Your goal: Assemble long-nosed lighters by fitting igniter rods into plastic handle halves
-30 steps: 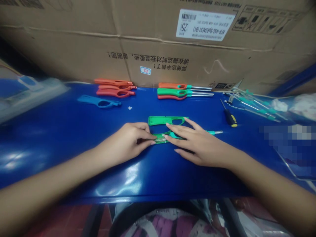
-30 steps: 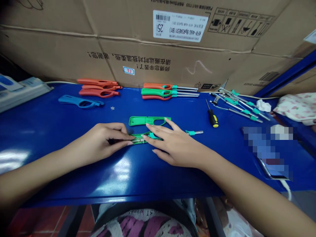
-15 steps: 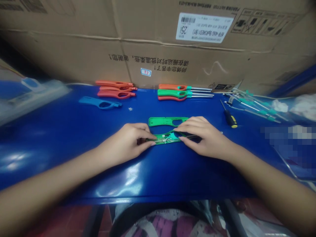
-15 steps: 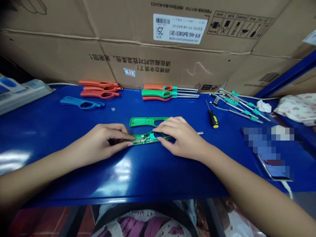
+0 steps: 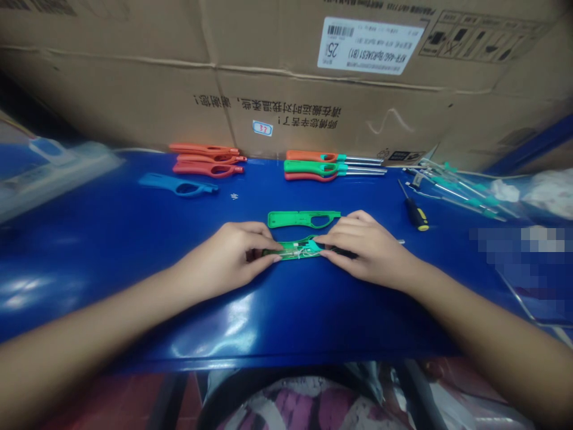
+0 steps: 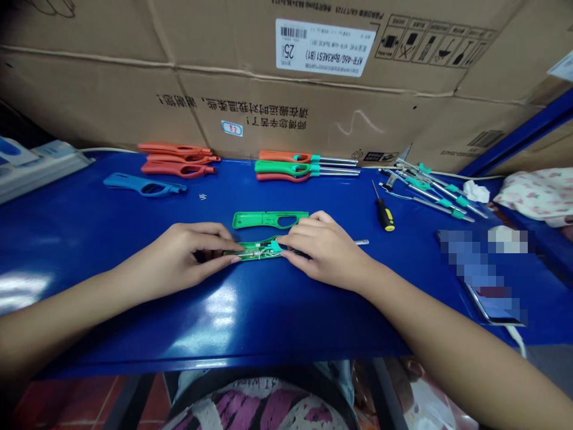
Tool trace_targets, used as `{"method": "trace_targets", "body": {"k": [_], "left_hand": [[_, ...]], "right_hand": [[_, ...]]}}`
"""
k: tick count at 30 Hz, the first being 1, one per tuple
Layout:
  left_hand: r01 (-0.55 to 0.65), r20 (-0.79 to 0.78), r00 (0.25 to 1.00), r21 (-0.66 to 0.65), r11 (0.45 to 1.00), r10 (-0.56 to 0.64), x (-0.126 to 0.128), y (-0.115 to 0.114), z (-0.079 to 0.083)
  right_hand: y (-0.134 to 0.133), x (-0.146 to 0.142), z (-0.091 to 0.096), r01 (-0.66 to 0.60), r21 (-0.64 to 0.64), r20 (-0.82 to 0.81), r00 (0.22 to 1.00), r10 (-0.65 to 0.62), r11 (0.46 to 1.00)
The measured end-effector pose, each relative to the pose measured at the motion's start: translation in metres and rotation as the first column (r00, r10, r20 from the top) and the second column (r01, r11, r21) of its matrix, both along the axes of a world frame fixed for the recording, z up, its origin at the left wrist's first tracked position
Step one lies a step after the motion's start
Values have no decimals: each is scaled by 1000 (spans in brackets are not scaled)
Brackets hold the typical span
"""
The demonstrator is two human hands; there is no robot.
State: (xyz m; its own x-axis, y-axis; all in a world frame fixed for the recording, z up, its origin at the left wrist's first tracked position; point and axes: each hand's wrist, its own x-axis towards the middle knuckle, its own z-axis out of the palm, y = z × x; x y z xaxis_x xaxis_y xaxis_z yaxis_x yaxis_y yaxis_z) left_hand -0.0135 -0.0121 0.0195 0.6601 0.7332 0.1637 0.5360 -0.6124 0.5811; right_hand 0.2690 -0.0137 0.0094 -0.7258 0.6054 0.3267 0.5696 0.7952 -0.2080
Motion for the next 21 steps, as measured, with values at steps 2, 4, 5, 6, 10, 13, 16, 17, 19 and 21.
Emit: {"method": "trace_targets", "body": {"k": [2, 4, 5, 6, 10, 13, 16, 17, 19, 21], "left_hand": [[11, 9, 1000, 8, 1000, -11, 0, 0, -1], [21, 20, 1000, 19, 1000, -21, 0, 0, -2], [22, 24, 999, 25, 999, -23, 0, 0, -3], [22, 27, 999, 31, 999, -23, 0, 0, -3], [26, 28, 999, 34, 999, -26, 0, 0, -4], [35, 42, 998, 35, 999, -37, 1, 0, -5], [35, 44, 998, 40, 999, -37, 0, -1, -6], [33, 44, 998, 40, 999, -35, 0, -1, -6], [29, 43, 999, 40, 999, -31, 1, -2, -7], [22, 47, 999, 38, 999, -24, 2, -2, -8]], "right_hand": [[-1, 0, 2, -28, 65, 31, 999, 26, 998], [-2, -1, 3, -40, 88, 47, 998, 36, 995], [-3, -1, 3, -40, 90, 48, 998, 36, 995], [-3, -1, 3, -39, 91, 47, 998, 35, 995], [-4, -3, 5, -49, 149, 97, 995, 35, 988], [-6, -6, 6, -35, 222, 139, 990, 4, 974], [-10, -9, 7, -4, 256, 156, 987, -37, 967], [-11, -10, 7, 9, 257, 161, 986, -52, 966], [-14, -12, 6, 43, 249, 169, 982, -87, 967], [-15, -14, 5, 77, 239, 166, 979, -118, 968]]}}
